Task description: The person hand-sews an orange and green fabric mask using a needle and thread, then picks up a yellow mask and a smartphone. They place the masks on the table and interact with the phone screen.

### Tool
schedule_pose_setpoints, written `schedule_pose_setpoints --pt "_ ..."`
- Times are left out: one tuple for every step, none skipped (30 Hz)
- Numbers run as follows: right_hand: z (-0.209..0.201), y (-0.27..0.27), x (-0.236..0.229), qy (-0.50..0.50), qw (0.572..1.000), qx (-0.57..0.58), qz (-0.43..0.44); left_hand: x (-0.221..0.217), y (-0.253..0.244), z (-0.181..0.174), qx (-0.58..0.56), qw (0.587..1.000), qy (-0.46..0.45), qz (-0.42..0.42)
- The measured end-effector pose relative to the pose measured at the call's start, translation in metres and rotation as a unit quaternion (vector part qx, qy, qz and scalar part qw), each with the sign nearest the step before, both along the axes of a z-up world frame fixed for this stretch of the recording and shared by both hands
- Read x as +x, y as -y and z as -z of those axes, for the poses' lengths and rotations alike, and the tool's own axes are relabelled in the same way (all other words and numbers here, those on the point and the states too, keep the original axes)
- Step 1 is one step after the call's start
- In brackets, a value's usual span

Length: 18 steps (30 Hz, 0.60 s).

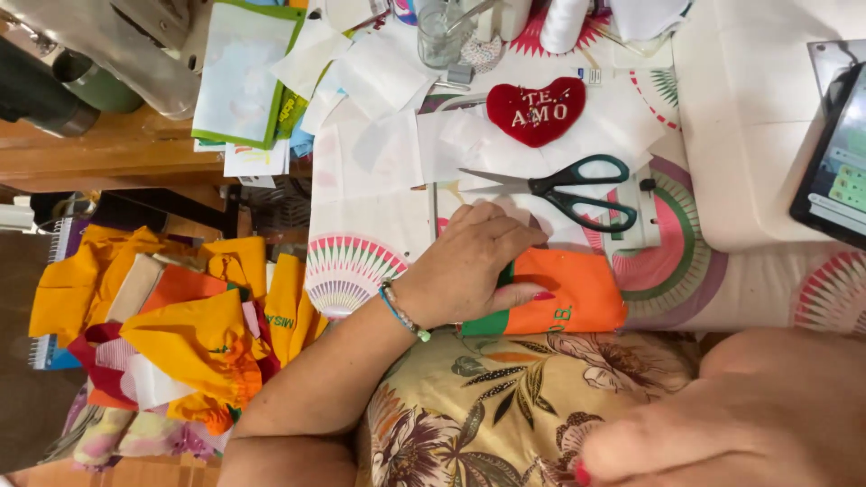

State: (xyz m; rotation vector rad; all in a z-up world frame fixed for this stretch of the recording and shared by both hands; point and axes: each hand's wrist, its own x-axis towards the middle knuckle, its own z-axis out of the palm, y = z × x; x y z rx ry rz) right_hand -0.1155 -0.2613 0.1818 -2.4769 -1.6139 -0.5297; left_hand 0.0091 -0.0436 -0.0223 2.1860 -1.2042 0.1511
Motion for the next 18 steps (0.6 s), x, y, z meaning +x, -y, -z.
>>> schedule_pose_setpoints --pt "-0.006 0.0 0.021 -0.017 0.999 0.016 0.025 0.0 -0.002 0.004 -0.016 1.0 -0.017 0.001" --pt "0.005 0.001 0.024 -0.04 0.998 0.029 0.042 0.0 -0.003 0.005 -0.017 1.0 -0.025 -0.003" --pt "0.017 0.0 0.026 -0.063 0.995 0.042 0.059 0.0 -0.006 0.006 -0.031 0.999 -0.026 0.0" --pt "0.027 0.0 0.03 -0.087 0.992 0.054 0.074 0.001 -0.009 0.007 -0.046 0.999 -0.026 0.0" --pt "0.043 0.0 0.036 -0.11 0.988 0.064 0.09 -0.001 -0.011 0.005 -0.048 0.998 -0.034 -0.006" --pt "0.06 0.0 0.043 -0.128 0.984 0.075 0.102 -0.001 -0.014 0.003 -0.074 0.995 -0.06 0.002" --pt "0.077 0.001 0.048 -0.146 0.979 0.086 0.114 -0.001 -0.017 0.0 -0.1 0.991 -0.086 0.011" --pt "0.091 0.004 0.057 -0.156 0.974 0.099 0.129 -0.001 -0.018 -0.003 -0.1 0.992 -0.08 0.005" --pt "0.106 0.005 0.065 -0.167 0.969 0.113 0.143 0.0 -0.018 -0.006 -0.142 0.981 -0.132 0.007" --pt "0.123 0.004 0.065 -0.187 0.961 0.125 0.16 -0.006 -0.018 -0.006 -0.184 0.964 -0.193 0.009" --pt "0.149 0.007 0.069 -0.193 0.961 0.123 0.157 -0.014 -0.02 -0.003 -0.184 0.963 -0.197 0.004" --pt "0.173 0.01 0.076 -0.213 0.951 0.129 0.186 -0.018 -0.022 -0.003 -0.218 0.945 -0.245 -0.02" --pt "0.197 0.012 0.082 -0.233 0.939 0.134 0.214 -0.022 -0.024 -0.002 -0.25 0.922 -0.291 -0.043" --pt "0.21 0.013 0.086 -0.232 0.94 0.133 0.211 -0.023 -0.024 0.01 -0.251 0.922 -0.29 -0.045" --pt "0.222 0.014 0.089 -0.249 0.934 0.169 0.193 -0.023 -0.023 0.022 -0.273 0.914 -0.295 -0.057" --pt "0.236 0.016 0.089 -0.267 0.925 0.205 0.177 -0.026 -0.022 0.035 -0.293 0.904 -0.303 -0.067" --pt "0.236 0.016 0.086 -0.269 0.924 0.205 0.177 -0.029 -0.021 0.035 -0.293 0.904 -0.305 -0.067" --pt "0.235 0.016 0.085 -0.245 0.928 0.21 0.186 -0.03 -0.019 0.033 -0.291 0.908 -0.292 -0.075"
